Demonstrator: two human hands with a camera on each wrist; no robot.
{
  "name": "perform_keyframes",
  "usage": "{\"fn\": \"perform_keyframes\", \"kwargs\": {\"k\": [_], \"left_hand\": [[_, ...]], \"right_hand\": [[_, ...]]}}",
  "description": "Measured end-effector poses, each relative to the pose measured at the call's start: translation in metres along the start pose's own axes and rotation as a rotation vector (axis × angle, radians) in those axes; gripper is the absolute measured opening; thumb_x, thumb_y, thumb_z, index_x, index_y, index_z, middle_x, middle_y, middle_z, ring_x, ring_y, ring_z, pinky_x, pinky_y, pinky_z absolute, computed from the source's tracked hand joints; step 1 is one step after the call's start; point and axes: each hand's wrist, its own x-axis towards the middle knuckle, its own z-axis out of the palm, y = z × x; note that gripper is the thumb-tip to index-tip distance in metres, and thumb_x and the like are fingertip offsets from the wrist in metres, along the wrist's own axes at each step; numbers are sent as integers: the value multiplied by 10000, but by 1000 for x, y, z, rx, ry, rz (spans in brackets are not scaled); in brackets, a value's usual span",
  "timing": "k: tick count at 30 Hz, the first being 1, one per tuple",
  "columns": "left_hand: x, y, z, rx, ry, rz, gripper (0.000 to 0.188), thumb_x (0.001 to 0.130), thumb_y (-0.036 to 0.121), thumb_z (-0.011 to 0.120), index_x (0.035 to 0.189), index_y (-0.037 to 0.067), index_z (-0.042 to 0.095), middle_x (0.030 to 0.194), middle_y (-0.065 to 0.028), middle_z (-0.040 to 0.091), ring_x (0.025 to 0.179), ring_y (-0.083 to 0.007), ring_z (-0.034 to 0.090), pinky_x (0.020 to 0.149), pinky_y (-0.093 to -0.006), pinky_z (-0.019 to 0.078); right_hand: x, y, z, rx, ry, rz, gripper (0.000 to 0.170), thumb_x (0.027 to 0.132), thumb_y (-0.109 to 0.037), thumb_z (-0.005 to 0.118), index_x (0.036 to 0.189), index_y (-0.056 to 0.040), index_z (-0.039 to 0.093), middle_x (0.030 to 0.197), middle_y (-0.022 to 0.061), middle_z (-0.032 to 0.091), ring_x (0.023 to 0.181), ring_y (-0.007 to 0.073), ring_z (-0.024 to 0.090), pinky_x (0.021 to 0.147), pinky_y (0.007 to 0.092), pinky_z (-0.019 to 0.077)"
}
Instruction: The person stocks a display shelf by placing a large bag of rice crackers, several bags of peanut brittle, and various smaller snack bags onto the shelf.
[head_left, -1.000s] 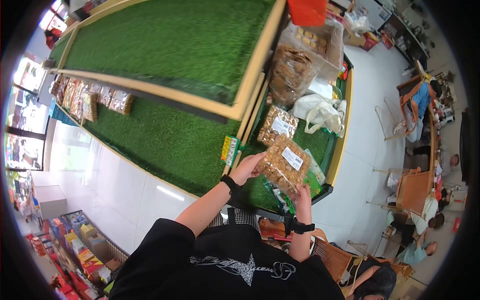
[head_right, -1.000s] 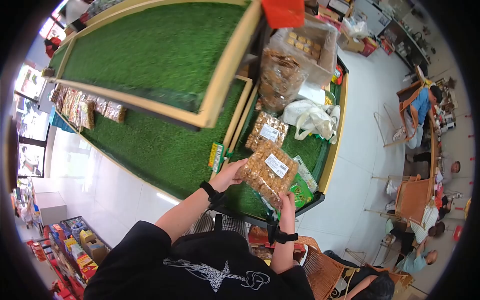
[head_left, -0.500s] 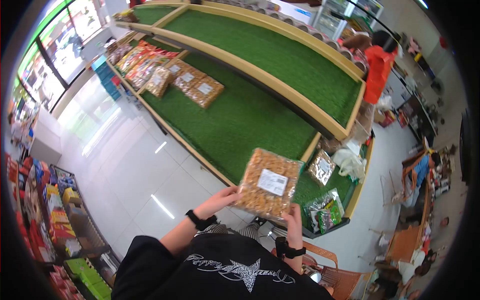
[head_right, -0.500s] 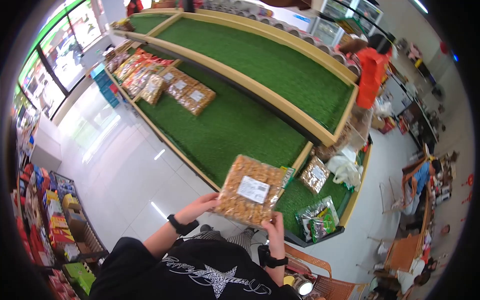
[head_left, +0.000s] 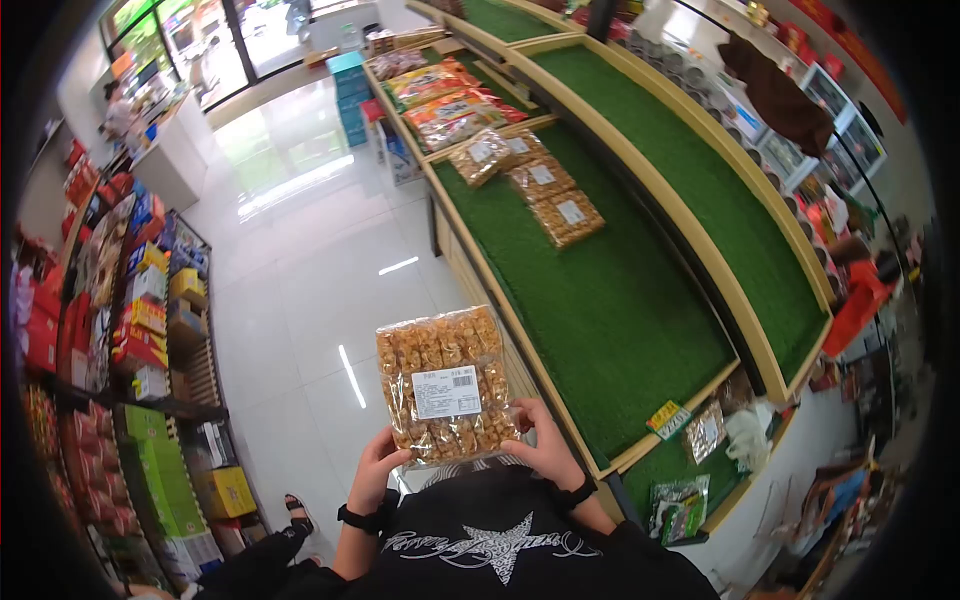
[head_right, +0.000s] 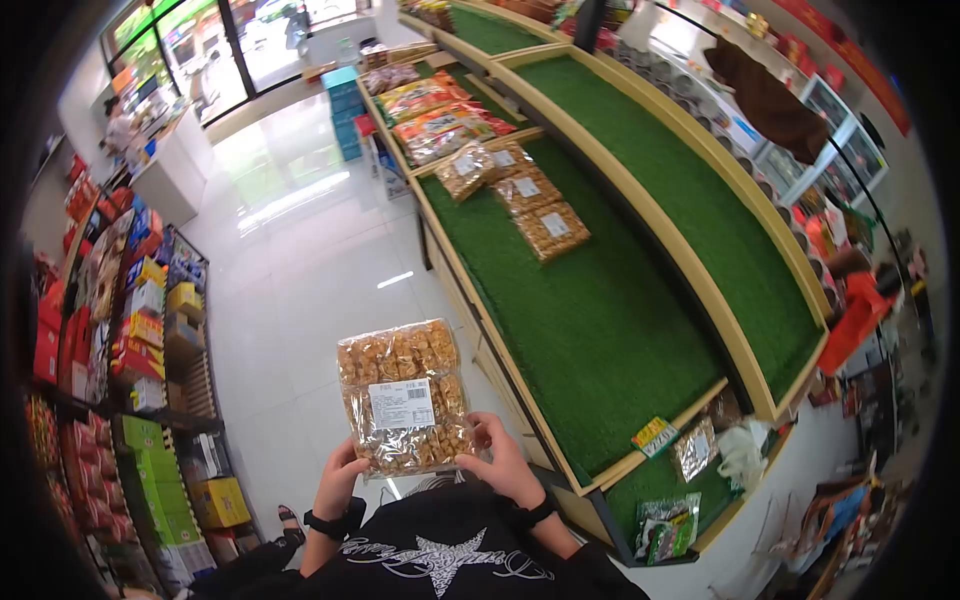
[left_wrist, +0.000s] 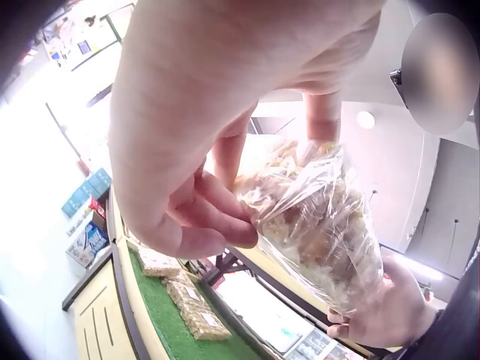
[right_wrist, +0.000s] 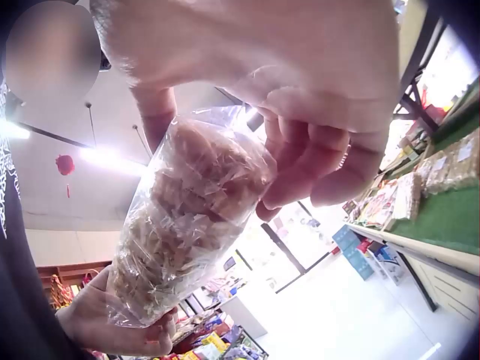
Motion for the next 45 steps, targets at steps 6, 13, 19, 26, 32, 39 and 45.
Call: {"fn": "perform_keyframes", "kwargs": {"k": [6,13,19,26,32,39,45], "left_hand": [[24,14,-13,-30,112,55,497,730,59,581,1191,-24,415,1075,-63,531,981,-140,498,852,-265,372],[108,63,-13,114,105,105,526,727,75,601,1211,4,406,1014,-22,482,928,-125,482,812,-256,393],[182,109,-10,257,36,110,610,726,88,623,1263,10,342,991,-54,490,899,-139,485,739,-270,442],[245,109,-12,207,-22,84,779,726,93,635,1341,34,161,944,-91,547,861,-160,521,753,-284,434],[332,128,-12,330,-261,-78,812,727,135,642,1346,39,126,976,-120,550,894,-172,528,811,-290,398],[484,167,-17,483,-579,-298,547,796,189,576,1255,18,331,1013,-115,537,901,-181,528,809,-289,403],[591,194,-9,830,-790,-50,346,792,179,579,1083,2,513,1024,-116,499,890,-208,538,820,-298,428]], "right_hand": [[64,1,3,-16,-86,10,581,712,-273,651,1130,28,383,858,51,448,792,135,430,719,258,367],[163,10,-30,-99,-204,35,674,706,-297,663,1173,84,362,718,61,495,666,143,494,612,257,411],[243,-7,-69,-135,-199,-40,605,701,-312,663,1093,76,416,696,66,502,665,149,501,631,271,410],[290,-1,-94,-140,-156,6,588,695,-322,666,1064,77,442,699,76,519,652,149,507,617,268,418],[309,9,-113,-51,34,119,370,707,-270,658,856,2,457,676,28,453,653,123,439,627,255,380],[349,19,-120,-154,267,242,562,717,-346,635,1082,41,452,833,120,541,736,209,514,681,302,416],[403,6,-102,-324,624,282,680,725,-316,627,1258,-18,328,917,175,544,839,290,536,755,349,417]]}}
